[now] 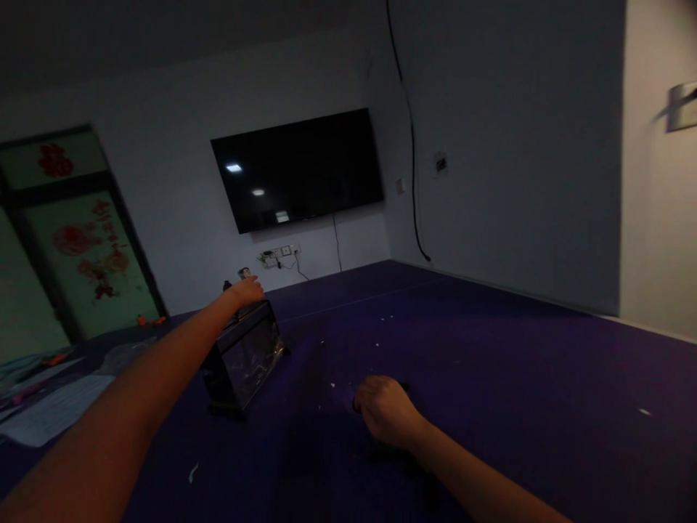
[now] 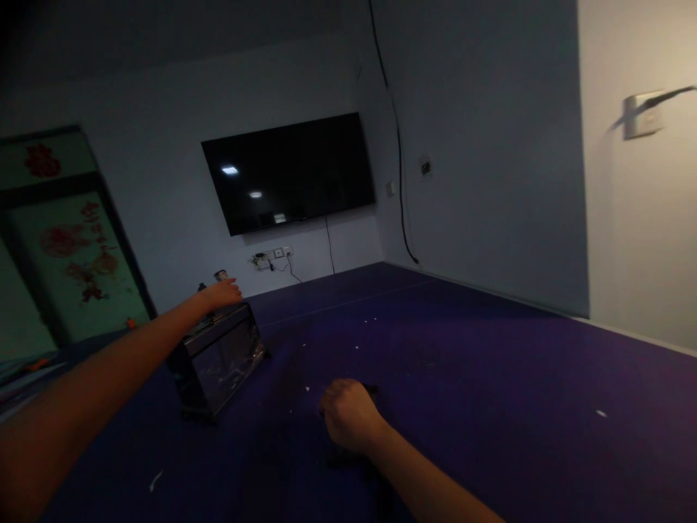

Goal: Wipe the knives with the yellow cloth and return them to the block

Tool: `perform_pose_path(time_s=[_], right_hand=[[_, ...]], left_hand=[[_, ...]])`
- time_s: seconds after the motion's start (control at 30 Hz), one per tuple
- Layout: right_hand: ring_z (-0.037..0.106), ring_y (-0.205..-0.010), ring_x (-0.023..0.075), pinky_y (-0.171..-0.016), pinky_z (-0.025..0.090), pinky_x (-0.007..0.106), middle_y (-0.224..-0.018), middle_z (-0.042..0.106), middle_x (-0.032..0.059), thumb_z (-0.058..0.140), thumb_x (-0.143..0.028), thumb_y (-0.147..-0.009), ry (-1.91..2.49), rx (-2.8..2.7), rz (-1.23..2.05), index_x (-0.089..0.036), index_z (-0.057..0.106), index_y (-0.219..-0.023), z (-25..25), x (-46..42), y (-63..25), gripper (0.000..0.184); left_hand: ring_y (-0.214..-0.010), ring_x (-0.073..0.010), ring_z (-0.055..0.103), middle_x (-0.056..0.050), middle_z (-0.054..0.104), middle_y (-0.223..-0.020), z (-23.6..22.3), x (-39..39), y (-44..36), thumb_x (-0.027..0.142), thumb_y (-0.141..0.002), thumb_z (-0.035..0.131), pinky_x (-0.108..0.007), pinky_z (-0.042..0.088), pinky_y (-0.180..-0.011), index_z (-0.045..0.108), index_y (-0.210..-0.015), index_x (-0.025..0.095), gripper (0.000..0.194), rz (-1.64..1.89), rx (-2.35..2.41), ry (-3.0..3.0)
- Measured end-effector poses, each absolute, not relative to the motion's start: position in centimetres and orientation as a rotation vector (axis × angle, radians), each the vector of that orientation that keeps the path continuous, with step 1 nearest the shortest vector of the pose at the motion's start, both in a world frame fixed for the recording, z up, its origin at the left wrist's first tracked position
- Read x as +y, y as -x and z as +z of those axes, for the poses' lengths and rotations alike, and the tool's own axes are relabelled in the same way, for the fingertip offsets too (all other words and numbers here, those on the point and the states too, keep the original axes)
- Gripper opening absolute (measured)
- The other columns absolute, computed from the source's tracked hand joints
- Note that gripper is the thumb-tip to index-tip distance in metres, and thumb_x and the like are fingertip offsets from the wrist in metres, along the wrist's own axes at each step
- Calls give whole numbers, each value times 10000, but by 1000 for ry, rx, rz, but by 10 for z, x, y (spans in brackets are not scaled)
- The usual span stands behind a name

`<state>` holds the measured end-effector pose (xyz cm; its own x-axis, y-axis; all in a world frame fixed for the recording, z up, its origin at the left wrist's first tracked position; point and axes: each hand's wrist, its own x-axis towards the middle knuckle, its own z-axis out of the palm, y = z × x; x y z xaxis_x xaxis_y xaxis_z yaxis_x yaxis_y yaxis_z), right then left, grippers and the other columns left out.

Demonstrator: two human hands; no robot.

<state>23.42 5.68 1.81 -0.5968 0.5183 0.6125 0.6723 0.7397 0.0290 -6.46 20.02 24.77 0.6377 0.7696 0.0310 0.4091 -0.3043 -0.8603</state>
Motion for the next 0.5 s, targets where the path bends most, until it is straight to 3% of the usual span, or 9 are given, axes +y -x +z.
perform_pose_path(time_s=[0.33, 0.5], right_hand=[[525, -648, 158, -608, 353, 277, -688, 624, 29, 419, -64, -679, 890, -2356, -358, -169, 576, -674, 18, 57, -233, 189], [526, -648, 161, -605, 355, 276, -687, 622, 28, 413, -59, -671, 872, -2356, -361, -170, 574, -682, 19, 56, -233, 195]], left_hand=[[-796, -160, 603, -70, 683, -781, 227, 201, 69, 53, -691, 542, -317, 321, -879, 650, -689, 185, 171, 417, -1024, 2010], [-1022, -182, 528, -64, 650, -995, 243, 187, 70, 115, -698, 515, -378, 180, -1009, 612, -981, 207, 313, 332, -1095, 1988]])
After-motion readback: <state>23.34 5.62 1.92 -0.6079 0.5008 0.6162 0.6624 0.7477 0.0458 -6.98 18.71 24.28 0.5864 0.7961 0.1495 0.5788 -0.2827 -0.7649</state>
